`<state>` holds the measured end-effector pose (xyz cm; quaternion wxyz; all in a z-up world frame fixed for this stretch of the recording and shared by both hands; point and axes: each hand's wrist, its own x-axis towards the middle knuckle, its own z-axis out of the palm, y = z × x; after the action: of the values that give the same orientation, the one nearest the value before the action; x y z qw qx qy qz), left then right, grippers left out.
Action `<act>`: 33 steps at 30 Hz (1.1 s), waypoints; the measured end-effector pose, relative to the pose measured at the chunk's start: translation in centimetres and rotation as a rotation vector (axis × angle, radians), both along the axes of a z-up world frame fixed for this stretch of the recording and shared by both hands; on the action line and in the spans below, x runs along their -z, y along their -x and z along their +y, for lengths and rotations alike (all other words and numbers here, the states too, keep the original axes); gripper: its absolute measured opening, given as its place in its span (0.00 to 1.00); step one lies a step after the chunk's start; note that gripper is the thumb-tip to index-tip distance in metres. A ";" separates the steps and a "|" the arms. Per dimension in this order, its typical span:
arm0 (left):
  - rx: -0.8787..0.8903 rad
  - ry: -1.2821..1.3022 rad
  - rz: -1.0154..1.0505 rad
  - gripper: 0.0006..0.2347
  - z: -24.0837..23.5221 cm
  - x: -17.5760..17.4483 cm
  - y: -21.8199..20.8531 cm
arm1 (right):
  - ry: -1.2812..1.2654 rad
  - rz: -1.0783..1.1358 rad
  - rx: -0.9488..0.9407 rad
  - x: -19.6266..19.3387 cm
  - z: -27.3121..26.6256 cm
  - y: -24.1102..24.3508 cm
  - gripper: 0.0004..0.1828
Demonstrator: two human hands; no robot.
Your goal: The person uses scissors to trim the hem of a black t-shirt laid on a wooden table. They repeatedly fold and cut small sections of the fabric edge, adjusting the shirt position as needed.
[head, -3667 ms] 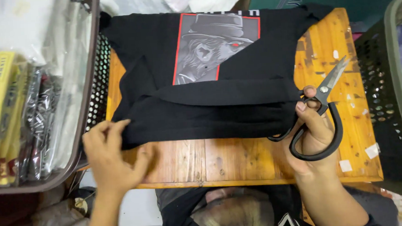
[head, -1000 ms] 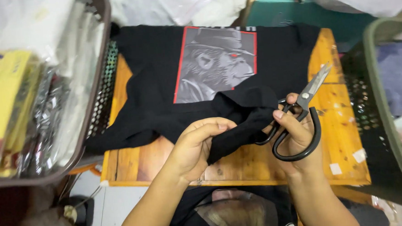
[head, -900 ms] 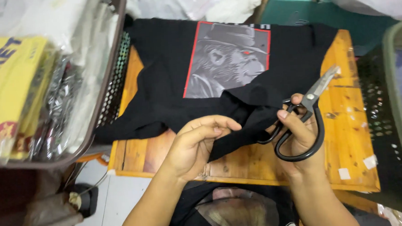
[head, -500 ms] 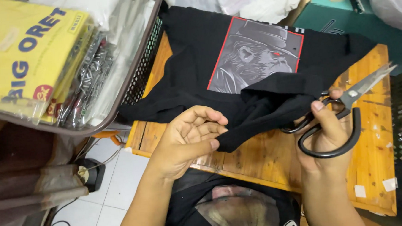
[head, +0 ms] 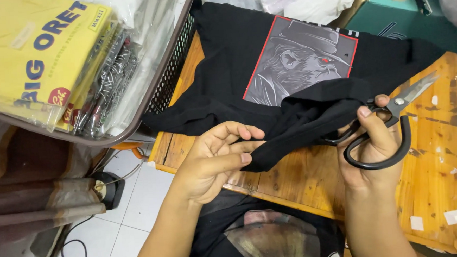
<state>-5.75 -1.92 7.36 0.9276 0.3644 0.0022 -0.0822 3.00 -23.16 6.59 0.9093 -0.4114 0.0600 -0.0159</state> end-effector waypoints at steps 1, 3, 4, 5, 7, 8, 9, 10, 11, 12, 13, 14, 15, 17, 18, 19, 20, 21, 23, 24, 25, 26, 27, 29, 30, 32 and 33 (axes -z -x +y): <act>-0.001 0.001 0.004 0.11 0.0 0.0 0.0 | 0.001 0.004 -0.001 0.0 0.0 0.1 0.12; -0.011 0.004 0.014 0.10 -0.1 0.0 0.0 | -0.013 0.001 -0.019 -0.1 0.0 0.1 0.12; -0.011 0.005 0.014 0.10 -0.2 0.0 0.1 | -0.012 0.001 -0.020 0.1 -0.1 0.1 0.12; -0.042 -0.042 0.008 0.11 -0.2 -0.1 0.1 | -0.017 0.000 -0.015 0.2 -0.1 0.1 0.12; -0.069 -0.088 0.001 0.11 -0.3 -0.4 0.3 | -0.023 -0.003 -0.006 0.3 -0.1 0.1 0.12; -0.095 -0.225 -0.064 0.10 -0.4 -0.6 0.3 | -0.057 0.008 -0.022 0.3 -0.1 0.2 0.12; -0.118 -0.360 -0.129 0.10 -0.5 -0.8 0.3 | -0.090 0.020 -0.033 0.3 -0.1 0.2 0.13; -0.112 -0.358 -0.131 0.10 -1.1 -0.8 0.2 | -0.089 0.020 -0.027 0.4 0.0 0.3 0.13; -0.179 -0.523 -0.255 0.11 -1.6 -0.8 0.0 | -0.107 0.015 -0.042 0.4 0.1 0.3 0.13; -0.250 -0.686 -0.380 0.11 -2.2 -0.8 -0.2 | -0.125 0.011 -0.057 0.4 0.2 0.4 0.12; -0.239 -0.679 -0.384 0.11 -2.7 -1.3 -0.7 | -0.120 0.010 -0.045 -0.2 0.7 0.6 0.12; -0.213 -0.787 -0.413 0.08 -3.1 -1.8 -1.1 | -0.103 0.000 -0.070 -0.8 1.3 0.8 0.12; -0.191 -0.895 -0.444 0.08 -3.6 -2.2 -1.6 | -0.085 -0.012 -0.098 -1.4 1.9 0.9 0.12; -0.179 -0.830 -0.404 0.08 -4.4 -0.8 -3.1 | -0.020 -0.052 -0.071 -1.2 2.3 0.4 0.12; -0.173 -0.774 -0.358 0.08 -4.9 0.0 -3.9 | 0.040 -0.088 -0.052 -1.1 2.4 0.1 0.13; -0.159 -0.765 -0.364 0.08 -5.1 0.3 -4.7 | 0.046 -0.088 -0.036 -1.4 2.2 -0.5 0.13; -0.129 -0.722 -0.354 0.07 -5.4 0.6 -5.4 | 0.089 -0.112 -0.034 -1.7 1.9 -1.1 0.14; -0.101 -0.680 -0.346 0.07 -5.6 0.9 -6.3 | 0.132 -0.140 -0.033 -2.0 1.6 -1.8 0.15; -0.055 -0.629 -0.356 0.06 -5.7 1.1 -7.8 | 0.190 -0.176 0.001 -1.8 0.3 -3.5 0.15; -0.020 -0.586 -0.357 0.06 -5.7 1.1 -8.6 | 0.242 -0.207 0.020 -1.6 -0.3 -4.4 0.16; -0.011 -0.584 -0.362 0.06 -5.5 0.1 -8.7 | 0.244 -0.208 0.030 -2.4 -0.4 -4.4 0.16; -0.027 -0.604 -0.368 0.06 -5.3 -0.9 -8.8 | 0.267 -0.182 0.029 -3.2 -0.4 -4.5 0.16; -0.047 -0.626 -0.374 0.07 -5.1 -1.9 -9.0 | 0.287 -0.157 0.024 -4.1 -0.4 -4.7 0.16; -0.060 -0.670 -0.377 0.07 -4.7 -2.3 -9.5 | 0.381 -0.200 0.018 -4.1 -0.6 -5.1 0.16; -0.077 -0.713 -0.374 0.06 -4.5 -2.5 -9.7 | 0.476 -0.240 0.005 -4.0 -0.7 -5.2 0.16; -0.060 -0.751 -0.367 0.06 -4.1 -2.5 -10.2 | 0.509 -0.275 -0.013 -2.9 -0.9 -5.7 0.13; -0.048 -0.786 -0.359 0.06 -3.9 -2.5 -10.3 | 0.545 -0.311 -0.034 -2.3 -1.1 -5.9 0.09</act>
<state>4.56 -5.80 9.87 0.7057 0.6982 -0.1197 0.0112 8.93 -24.24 8.89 0.7638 -0.6337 -0.0933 -0.0788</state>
